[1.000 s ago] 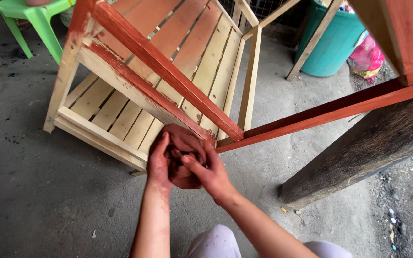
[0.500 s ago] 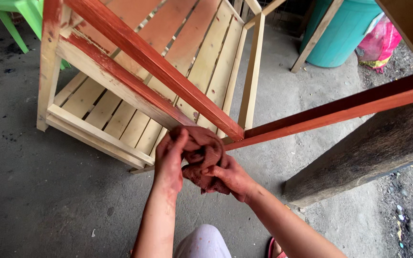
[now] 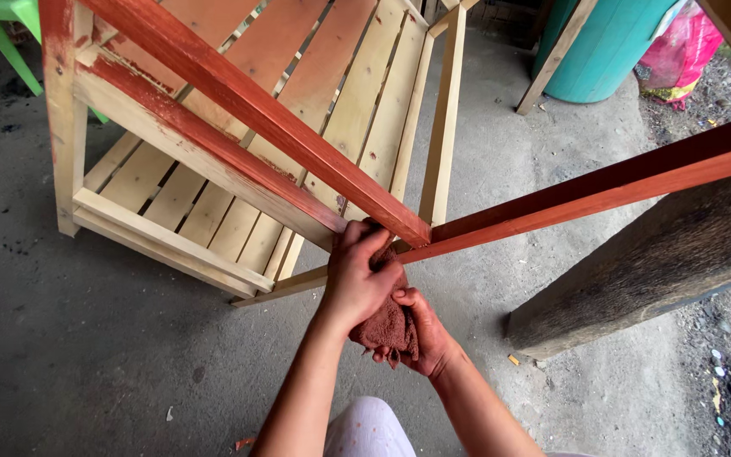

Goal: The person applies a reddish wood stain to a slatted wooden shelf frame, wiping the stain onto the frame rails and shelf boards with a cloth by hand. They work over different sides and shelves of the unit, then dip the cloth into a bowl of stain resting on a green plastic chair and resume wiping.

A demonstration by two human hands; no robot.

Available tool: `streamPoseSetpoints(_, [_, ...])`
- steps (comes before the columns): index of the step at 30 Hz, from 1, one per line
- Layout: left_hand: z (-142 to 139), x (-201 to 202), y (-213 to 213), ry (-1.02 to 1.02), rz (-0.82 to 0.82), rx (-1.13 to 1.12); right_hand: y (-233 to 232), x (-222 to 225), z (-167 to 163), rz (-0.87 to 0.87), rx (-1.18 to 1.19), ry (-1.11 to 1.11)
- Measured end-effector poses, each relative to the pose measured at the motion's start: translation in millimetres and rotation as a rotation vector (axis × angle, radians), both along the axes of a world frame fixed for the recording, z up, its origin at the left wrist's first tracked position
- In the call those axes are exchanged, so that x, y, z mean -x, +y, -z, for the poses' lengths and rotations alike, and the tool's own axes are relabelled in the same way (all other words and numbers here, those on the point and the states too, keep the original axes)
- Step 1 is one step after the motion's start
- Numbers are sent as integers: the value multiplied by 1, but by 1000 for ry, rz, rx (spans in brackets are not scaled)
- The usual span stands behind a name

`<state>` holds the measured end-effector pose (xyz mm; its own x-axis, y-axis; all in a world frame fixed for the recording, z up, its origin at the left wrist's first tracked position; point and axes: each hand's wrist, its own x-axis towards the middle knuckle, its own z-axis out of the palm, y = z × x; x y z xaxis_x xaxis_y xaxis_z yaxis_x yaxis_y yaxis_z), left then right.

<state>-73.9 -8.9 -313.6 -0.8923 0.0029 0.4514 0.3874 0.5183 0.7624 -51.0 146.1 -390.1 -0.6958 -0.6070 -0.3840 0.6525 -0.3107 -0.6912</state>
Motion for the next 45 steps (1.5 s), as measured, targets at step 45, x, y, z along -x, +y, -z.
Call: streamPoseSetpoints(45, [-15,-37,20,-84,-127,310,-4,-20,0,56,-129,-20])
